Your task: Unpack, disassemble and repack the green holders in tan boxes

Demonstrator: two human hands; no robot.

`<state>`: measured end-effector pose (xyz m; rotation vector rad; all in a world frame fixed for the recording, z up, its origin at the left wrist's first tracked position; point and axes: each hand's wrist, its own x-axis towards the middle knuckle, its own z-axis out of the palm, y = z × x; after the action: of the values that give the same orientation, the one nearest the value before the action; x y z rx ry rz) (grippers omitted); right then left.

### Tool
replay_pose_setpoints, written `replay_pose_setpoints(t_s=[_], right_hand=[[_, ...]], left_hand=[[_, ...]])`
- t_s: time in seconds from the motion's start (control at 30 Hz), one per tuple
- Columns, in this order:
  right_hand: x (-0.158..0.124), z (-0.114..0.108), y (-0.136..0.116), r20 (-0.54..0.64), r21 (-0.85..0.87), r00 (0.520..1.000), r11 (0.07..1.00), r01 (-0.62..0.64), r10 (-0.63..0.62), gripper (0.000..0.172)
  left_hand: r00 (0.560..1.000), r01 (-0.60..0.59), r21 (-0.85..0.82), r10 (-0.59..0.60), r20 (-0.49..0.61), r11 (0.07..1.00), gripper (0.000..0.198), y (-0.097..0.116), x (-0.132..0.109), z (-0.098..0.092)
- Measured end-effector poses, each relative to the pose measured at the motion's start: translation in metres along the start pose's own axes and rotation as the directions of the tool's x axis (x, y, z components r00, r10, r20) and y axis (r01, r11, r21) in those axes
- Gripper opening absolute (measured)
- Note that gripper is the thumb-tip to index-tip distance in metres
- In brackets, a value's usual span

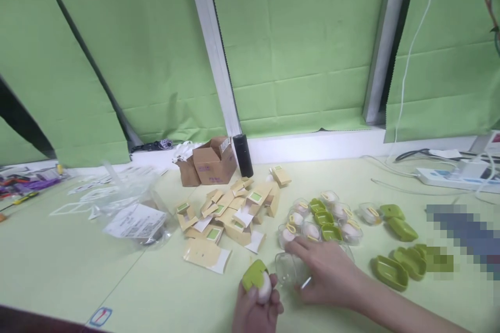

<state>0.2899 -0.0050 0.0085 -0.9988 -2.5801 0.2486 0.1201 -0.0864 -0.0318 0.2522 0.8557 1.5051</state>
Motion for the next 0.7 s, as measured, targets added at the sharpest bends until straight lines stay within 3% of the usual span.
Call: replay_pose_setpoints(t_s=[0.07,0.13,0.27,0.37,0.43,0.5,0.57,0.7], right_hand=[[-0.002,0.011,0.003,0.002,-0.144,1.0,0.99,0.0,0.0,0.056],[-0.004,0.009,0.015,-0.009,-0.173,1.0,0.985,-0.008,0.007,0.059],[-0.013,-0.025,0.041,-0.124,0.043,0.992,0.999,-0.012,0.017,0.033],[-0.019,-0.053,0.056,-0.259,0.181,0.94,0.967,-0.177,0.221,0.041],[-0.021,-0.063,0.061,-0.283,0.289,0.896,0.921,-0.261,0.342,0.047],[-0.021,-0.065,0.061,-0.278,0.45,0.893,0.869,-0.205,0.354,0.039],[-0.021,-0.061,0.056,-0.291,0.586,0.913,0.808,-0.066,0.285,0.025],[-0.023,-0.048,0.043,-0.319,0.665,0.936,0.739,0.107,0.151,0.014]], left_hand=[[0.999,-0.008,0.0,0.008,0.04,1.0,0.04,-0.001,0.005,0.012],[0.995,-0.047,0.026,0.045,0.087,0.999,0.04,0.0,0.013,0.028],[0.973,-0.109,0.124,0.081,0.216,0.986,0.031,0.006,0.036,0.066],[0.945,-0.088,0.204,0.017,0.327,0.975,0.029,0.007,0.055,0.09],[0.928,-0.06,0.235,-0.033,0.371,0.97,0.029,0.005,0.066,0.102],[0.921,-0.037,0.246,-0.062,0.384,0.969,0.026,0.001,0.073,0.108],[0.927,-0.02,0.241,-0.072,0.368,0.97,0.022,-0.005,0.076,0.11],[0.928,0.051,0.212,-0.125,0.352,0.976,0.02,-0.014,0.074,0.105]])
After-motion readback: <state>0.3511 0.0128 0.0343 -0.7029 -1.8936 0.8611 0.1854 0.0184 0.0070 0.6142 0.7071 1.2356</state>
